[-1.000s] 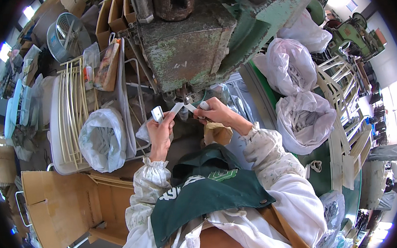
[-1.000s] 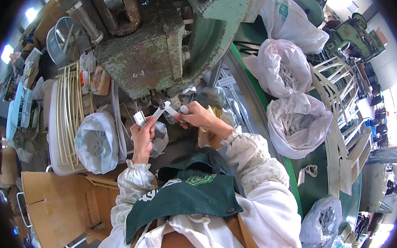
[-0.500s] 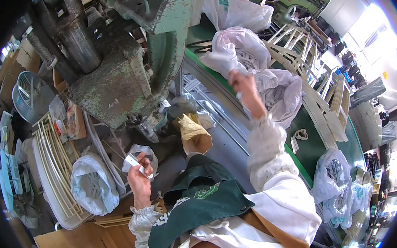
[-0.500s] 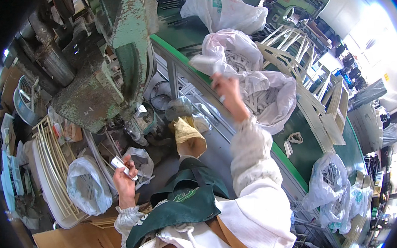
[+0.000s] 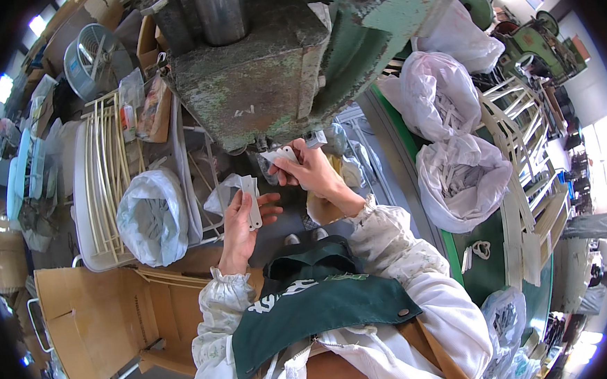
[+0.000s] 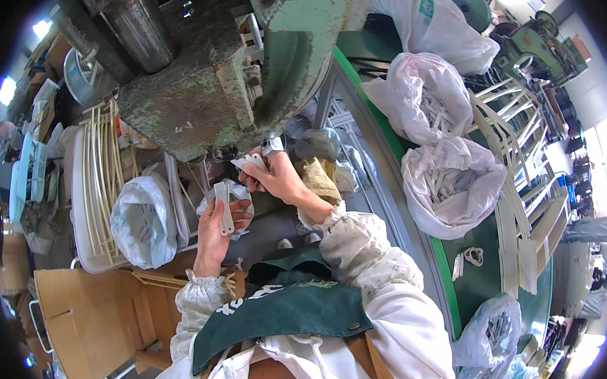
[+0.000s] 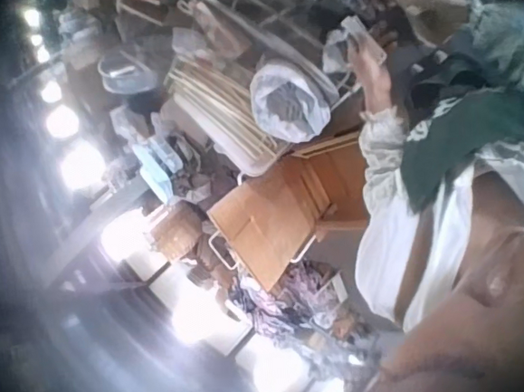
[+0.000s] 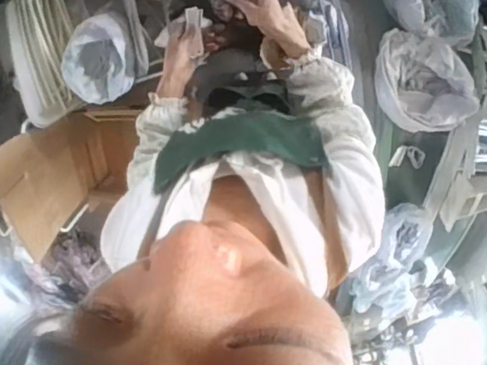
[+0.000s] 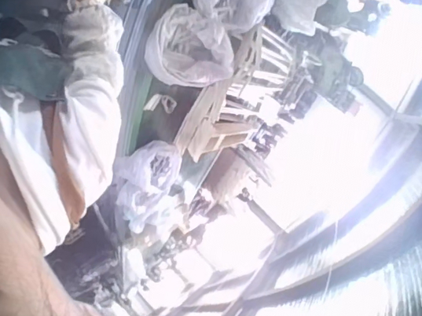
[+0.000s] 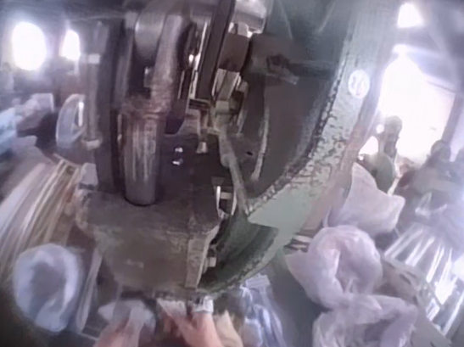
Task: The person assembles white plastic L-shaped brackets by hand, inserting small metal pins into the joints. They repeatedly pick up brackets, align the pieces, and insert pins to secure them, then place the assembled units into a nearby bag.
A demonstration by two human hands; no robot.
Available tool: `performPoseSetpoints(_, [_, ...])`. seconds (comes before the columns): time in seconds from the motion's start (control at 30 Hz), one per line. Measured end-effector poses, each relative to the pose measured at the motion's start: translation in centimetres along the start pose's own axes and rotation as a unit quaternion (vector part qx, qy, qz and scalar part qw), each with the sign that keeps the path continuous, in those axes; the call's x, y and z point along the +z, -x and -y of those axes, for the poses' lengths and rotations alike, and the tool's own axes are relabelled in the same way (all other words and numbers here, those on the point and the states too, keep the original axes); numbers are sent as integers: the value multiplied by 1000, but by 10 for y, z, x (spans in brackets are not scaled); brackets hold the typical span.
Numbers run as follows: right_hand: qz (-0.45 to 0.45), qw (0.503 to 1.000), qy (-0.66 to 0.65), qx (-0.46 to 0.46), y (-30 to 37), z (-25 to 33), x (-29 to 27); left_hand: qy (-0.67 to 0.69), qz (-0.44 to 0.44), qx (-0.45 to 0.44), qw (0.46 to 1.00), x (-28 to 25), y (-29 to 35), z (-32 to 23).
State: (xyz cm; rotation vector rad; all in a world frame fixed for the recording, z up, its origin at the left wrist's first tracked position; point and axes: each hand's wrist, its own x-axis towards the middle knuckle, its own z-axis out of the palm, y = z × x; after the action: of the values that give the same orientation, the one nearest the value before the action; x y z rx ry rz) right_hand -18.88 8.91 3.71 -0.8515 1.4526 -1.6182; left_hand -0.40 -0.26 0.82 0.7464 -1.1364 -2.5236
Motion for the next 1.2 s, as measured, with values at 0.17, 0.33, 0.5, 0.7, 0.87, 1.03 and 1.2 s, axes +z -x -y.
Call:
performPoseSetpoints(0.17, [-9,999,24,48,-1,12,13,-6,-43,60,997,8,3,1])
performPoseSetpoints(0.33, [-45,996,-70,36,-5,-3,11,-44,-80,67,994,10,-2,4])
performPoseSetpoints(0.5, [-38,991,-117,43,-4,2,10,-68,-74,80,992,7,-4,8])
performPoseSetpoints(0.7, [-29,992,-99,65,-8,-7,5,38,-45,87,994,25,-1,2])
performPoseSetpoints(0.87, [5,990,-100,97,-8,1,3,75,-19,82,994,18,-2,4])
performPoseSetpoints(1.03, [23,974,-142,174,-1,-15,-4,144,23,64,987,7,-6,9])
performPoseSetpoints(1.2, [-69,978,189,47,-7,-83,-68,142,-47,92,984,-6,6,18])
